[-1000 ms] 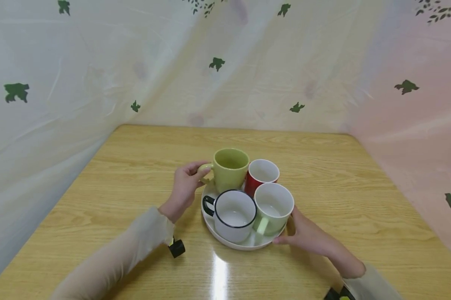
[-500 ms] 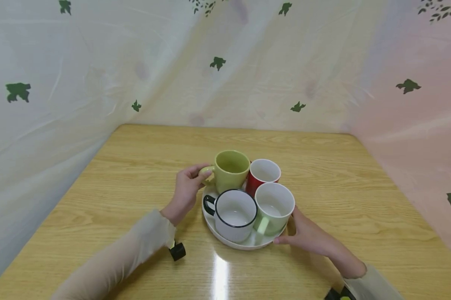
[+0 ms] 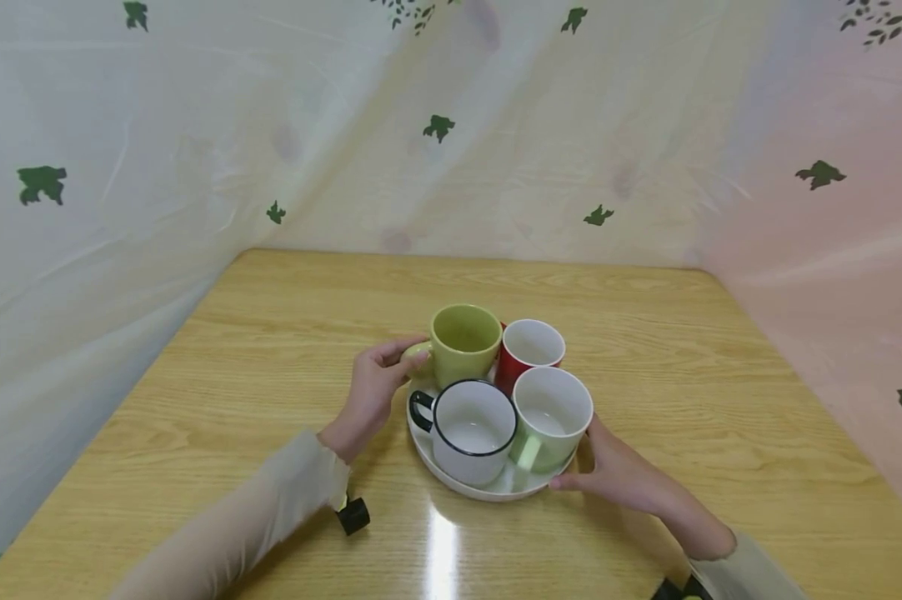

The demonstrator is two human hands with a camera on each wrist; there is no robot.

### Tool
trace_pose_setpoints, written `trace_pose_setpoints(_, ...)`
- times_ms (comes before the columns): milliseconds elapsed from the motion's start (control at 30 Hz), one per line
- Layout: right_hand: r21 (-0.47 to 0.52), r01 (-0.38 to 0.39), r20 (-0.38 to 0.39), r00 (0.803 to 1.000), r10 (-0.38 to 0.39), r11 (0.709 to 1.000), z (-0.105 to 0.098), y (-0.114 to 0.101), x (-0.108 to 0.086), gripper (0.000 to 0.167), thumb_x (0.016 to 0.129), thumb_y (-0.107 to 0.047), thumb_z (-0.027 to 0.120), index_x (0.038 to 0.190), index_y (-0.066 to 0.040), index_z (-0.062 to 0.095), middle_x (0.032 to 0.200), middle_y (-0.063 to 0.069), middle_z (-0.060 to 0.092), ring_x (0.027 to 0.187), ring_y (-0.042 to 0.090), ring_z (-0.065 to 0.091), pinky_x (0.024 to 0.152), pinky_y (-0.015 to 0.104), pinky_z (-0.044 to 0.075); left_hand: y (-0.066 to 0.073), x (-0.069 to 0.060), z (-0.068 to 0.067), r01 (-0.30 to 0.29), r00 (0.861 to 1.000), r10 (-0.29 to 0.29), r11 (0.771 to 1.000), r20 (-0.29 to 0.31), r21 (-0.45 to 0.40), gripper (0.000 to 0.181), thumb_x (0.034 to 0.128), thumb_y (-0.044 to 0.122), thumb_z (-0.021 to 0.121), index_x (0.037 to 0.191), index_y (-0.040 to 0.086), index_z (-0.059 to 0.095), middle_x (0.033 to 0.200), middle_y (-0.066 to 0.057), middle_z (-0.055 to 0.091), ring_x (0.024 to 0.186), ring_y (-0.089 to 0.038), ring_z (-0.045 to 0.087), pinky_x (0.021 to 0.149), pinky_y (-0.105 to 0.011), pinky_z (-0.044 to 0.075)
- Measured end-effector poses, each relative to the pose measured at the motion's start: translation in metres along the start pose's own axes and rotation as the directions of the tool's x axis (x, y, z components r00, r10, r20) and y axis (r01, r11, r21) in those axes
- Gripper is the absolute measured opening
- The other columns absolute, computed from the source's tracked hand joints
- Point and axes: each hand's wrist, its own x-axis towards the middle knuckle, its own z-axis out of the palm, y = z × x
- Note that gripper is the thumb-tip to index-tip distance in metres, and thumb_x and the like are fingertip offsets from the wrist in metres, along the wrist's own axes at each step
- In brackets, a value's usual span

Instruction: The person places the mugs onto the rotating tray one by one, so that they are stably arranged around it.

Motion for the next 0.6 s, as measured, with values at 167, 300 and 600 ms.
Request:
trace_pose_setpoints(167, 0.012, -0.01, 0.001, 1.0, 0.01, 1.0, -0.0001, 0.0003, -0.0002, 0.113, 0.072, -0.033, 0.084, 0.149, 0.005, 0.011, 0.15, 0.031, 0.029, 0.14, 0.05, 0.027, 0.11, 0.07, 0.023, -0.0024, -0.004, -0.0007, -0.001, 1.0, 0.001, 1.0, 0.019, 0.026, 0.032, 0.087, 0.007, 0.07, 0.118, 0.0, 0.067, 0.117, -0.007, 0.071, 0.089, -0.001, 0.063, 0.083, -0.025, 0.051)
trace_pose_setpoints(300, 0.011, -0.014, 0.0, 1.0, 0.014, 1.0, 0.0001, 0.0022, -0.0004, 0.113, 0.072, -0.033, 0.084, 0.149, 0.005, 0.011, 0.15, 0.032, 0.029, 0.14, 0.05, 0.027, 0.111, 0.069, 0.023, -0.0037, -0.0057, -0.0006, -0.01, 1.0, 0.01, 0.999, 0.018, 0.031, 0.032, 0.0867, 0.007, 0.071, 0.118, 0.001, 0.068, 0.12, -0.01, 0.069, 0.091, -0.001, 0.062, 0.083, -0.023, 0.052)
trace_pose_setpoints(600, 0.013, -0.019, -0.008, 1.0, 0.019, 1.0, 0.0012, 0.0025, -0.0014, 0.114, 0.072, -0.033, 0.085, 0.149, 0.005, 0.011, 0.151, 0.032, 0.027, 0.14, 0.051, 0.025, 0.111, 0.07, 0.022, -0.0036, -0.0109, 0.0006, -0.037, 0.999, 0.036, 0.999, 0.02, 0.033, 0.034, 0.0863, 0.003, 0.07, 0.12, 0.001, 0.066, 0.125, -0.013, 0.065, 0.111, -0.008, 0.062, 0.089, -0.014, 0.052)
